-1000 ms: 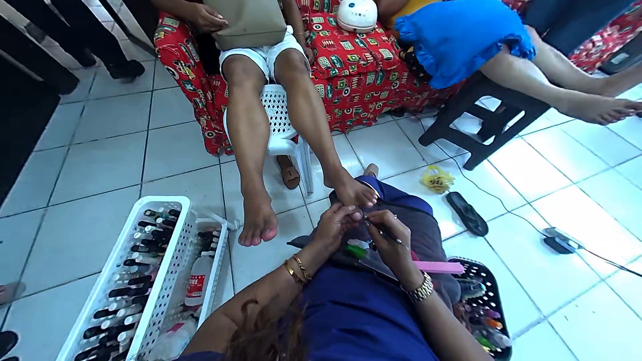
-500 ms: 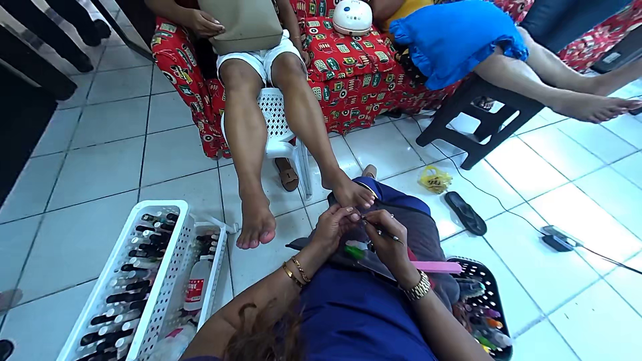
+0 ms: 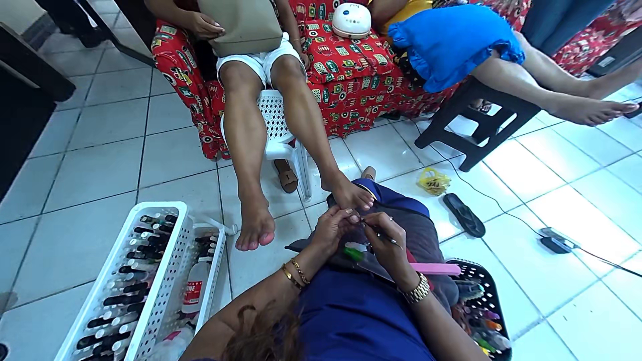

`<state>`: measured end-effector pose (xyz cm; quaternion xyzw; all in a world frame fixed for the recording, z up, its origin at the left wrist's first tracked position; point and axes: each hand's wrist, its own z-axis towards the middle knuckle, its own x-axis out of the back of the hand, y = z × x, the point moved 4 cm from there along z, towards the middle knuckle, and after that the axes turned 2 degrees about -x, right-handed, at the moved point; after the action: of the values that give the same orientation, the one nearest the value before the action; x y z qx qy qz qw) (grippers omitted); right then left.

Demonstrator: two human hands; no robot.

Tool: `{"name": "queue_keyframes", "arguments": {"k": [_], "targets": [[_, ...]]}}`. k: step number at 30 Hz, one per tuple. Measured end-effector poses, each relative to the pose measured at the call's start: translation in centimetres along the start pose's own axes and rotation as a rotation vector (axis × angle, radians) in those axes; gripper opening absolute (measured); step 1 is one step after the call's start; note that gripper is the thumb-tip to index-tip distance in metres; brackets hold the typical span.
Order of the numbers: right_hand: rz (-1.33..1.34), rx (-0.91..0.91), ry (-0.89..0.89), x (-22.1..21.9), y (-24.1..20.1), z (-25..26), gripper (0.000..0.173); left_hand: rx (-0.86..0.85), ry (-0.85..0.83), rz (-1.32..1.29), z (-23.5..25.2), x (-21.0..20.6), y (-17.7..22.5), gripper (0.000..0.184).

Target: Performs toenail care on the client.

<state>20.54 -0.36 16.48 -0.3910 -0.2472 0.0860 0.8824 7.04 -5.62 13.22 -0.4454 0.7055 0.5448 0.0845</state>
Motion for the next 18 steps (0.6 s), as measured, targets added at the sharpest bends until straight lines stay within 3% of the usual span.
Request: {"name": "queue_keyframes", "arguments": {"k": [7, 18], "targets": [[-0.241, 0.12, -0.007, -0.68, -1.12, -0.37, 0.011, -0.001, 0.011, 0.002, 0.05, -0.07, 0.0, 0.009], [-0.156, 0.146, 0.012, -0.67, -0.58, -0.65, 0.012, 0.008, 0.002, -0.046, 0.12, 0.14, -0.1, 0.011]]}}
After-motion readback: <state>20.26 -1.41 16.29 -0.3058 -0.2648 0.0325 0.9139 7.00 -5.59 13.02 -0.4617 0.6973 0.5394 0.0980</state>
